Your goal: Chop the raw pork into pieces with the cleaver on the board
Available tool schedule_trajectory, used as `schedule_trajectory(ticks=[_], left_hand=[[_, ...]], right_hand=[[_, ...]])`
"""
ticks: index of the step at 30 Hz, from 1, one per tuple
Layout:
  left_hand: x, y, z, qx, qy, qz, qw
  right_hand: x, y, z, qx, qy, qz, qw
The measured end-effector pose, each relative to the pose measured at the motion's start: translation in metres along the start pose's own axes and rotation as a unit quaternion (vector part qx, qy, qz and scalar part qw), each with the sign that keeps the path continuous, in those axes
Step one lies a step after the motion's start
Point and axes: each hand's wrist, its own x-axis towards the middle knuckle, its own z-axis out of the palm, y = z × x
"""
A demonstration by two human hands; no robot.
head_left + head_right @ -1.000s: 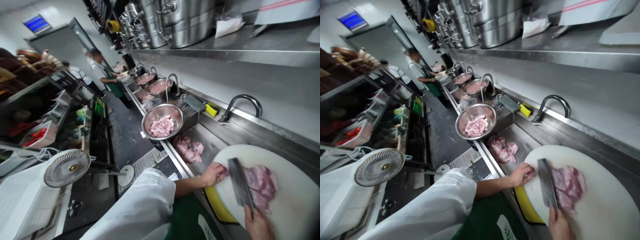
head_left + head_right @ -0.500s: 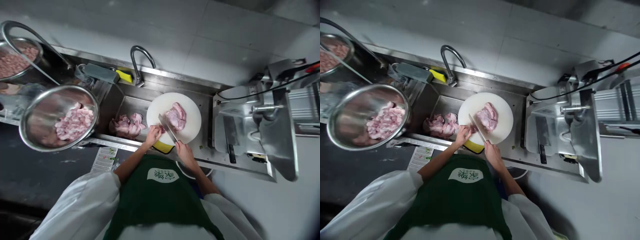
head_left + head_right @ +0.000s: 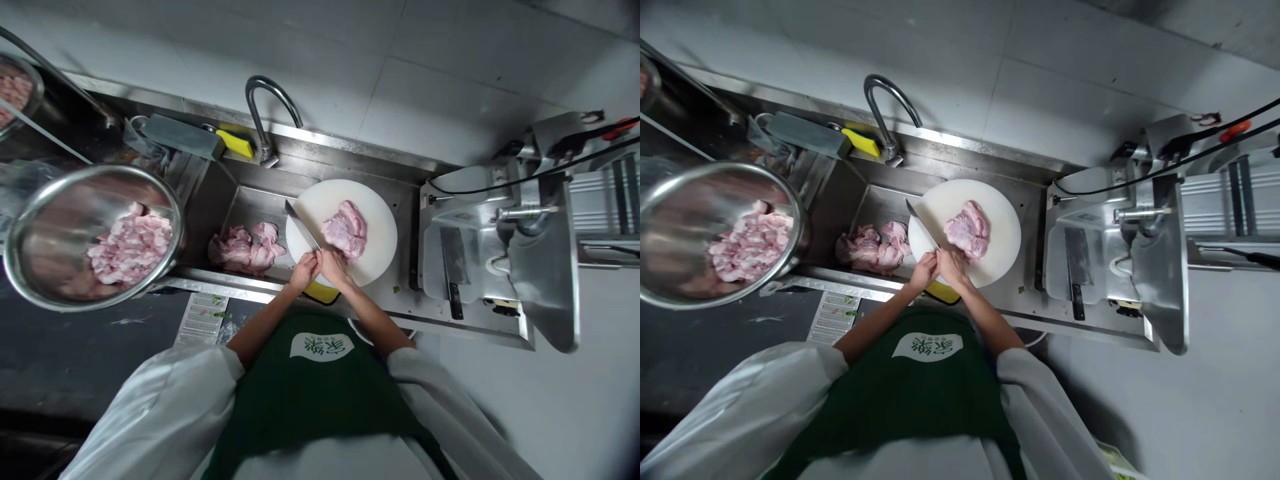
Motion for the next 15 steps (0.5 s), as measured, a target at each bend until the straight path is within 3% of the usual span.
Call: schedule_trajectory(ticks=[3, 7, 10, 13, 15], left_hand=[[-0.011, 0.004, -0.008, -0.021, 0.009, -0.005, 1.0], [-0.011, 0.003, -0.035, -0.022, -0.012, 0.024, 0.999], [0.015, -0.007, -0.056, 0.033, -0.109, 0.089, 0.989], [0.048, -0.017, -0.061, 0.074, -0.22, 0.124, 0.965], [0.056, -0.017, -0.052, 0.089, -0.22, 0.101, 0.966]], right_hand=[[0.027, -0.004, -0.009, 0.026, 0.015, -0.028, 0.999], [0.019, 0.02, -0.02, 0.088, 0.081, -0.003, 0.993], [-0.002, 0.041, -0.025, 0.119, 0.135, 0.054, 0.982], [-0.026, 0.059, -0.029, 0.109, 0.152, 0.094, 0.978], [-0.046, 0.068, -0.029, 0.083, 0.156, 0.108, 0.978]])
